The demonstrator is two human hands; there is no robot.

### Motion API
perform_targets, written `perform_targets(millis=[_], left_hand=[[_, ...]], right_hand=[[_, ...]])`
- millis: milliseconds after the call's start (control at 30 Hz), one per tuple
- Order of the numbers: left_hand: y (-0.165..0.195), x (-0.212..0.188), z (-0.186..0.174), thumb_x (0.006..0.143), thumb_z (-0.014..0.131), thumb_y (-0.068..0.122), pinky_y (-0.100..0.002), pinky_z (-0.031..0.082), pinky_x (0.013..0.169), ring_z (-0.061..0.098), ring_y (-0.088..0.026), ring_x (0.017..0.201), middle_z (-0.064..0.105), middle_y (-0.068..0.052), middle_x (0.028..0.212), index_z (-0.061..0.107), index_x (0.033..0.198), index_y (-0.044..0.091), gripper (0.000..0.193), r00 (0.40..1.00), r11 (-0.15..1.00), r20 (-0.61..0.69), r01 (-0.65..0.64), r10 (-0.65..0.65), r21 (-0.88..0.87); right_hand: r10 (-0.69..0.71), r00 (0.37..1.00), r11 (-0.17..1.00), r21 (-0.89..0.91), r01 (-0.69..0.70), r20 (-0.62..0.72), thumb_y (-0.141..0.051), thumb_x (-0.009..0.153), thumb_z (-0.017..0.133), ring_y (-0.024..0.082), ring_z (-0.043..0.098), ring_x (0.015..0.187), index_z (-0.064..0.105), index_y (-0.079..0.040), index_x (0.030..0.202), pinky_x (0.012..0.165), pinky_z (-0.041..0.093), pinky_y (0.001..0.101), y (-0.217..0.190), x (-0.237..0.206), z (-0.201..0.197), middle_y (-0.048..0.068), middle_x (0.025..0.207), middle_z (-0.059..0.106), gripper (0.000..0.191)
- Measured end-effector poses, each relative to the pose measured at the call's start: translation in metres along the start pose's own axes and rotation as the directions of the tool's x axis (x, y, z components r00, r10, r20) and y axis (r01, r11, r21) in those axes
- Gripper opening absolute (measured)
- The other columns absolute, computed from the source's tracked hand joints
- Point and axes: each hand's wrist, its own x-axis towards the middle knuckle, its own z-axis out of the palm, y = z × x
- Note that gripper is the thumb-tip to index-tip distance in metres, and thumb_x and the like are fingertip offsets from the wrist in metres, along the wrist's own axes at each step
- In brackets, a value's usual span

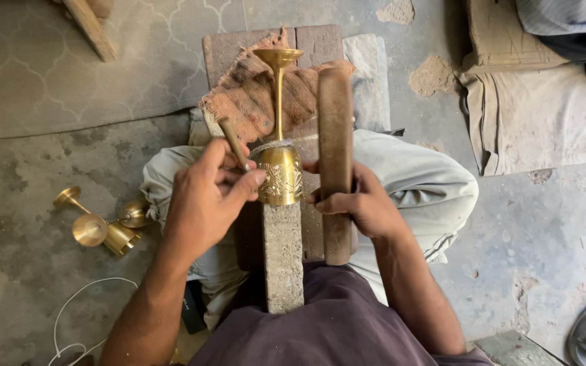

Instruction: The person sits on the floor holding a small chisel against the engraved base of a brass goblet and strikes the chisel with a wooden mallet, working the decorative pattern. They reposition the goblet and chisel repeatedly and rotate the piece to reach different areas.

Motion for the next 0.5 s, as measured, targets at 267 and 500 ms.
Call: perform_targets(millis=[267, 500], left_hand=[[0.035, 0.129, 0.018, 0.092, 0.078, 0.016, -0.035, 0.061, 0.065, 0.08, -0.02, 0.074, 0.078, -0.01, 0.083, 0.059, 0.116, 0.004, 0.033, 0.965, 0.935, 0.159, -0.246, 0.21, 0.256], [0.044, 0.165, 0.032, 0.083, 0.083, 0.012, -0.041, 0.059, 0.066, 0.079, -0.026, 0.073, 0.074, -0.014, 0.075, 0.061, 0.106, 0.004, 0.032, 0.955, 0.872, 0.246, -0.258, 0.165, 0.416]], right_hand=[[-0.197, 0.931, 0.926, -0.37, 0.074, -0.308, -0.005, 0.078, 0.079, 0.022, 0.068, 0.096, 0.05, -0.001, 0.127, 0.083, 0.058, 0.0366, -0.069, 0.03, -0.065, 0.013, 0.107, 0.069, 0.058], [-0.472, 0.859, 0.658, -0.727, 0.194, -0.198, -0.004, 0.09, 0.076, 0.027, 0.071, 0.102, 0.042, 0.0, 0.147, 0.087, 0.061, 0.0417, -0.139, 0.021, -0.103, 0.018, 0.113, 0.069, 0.066]])
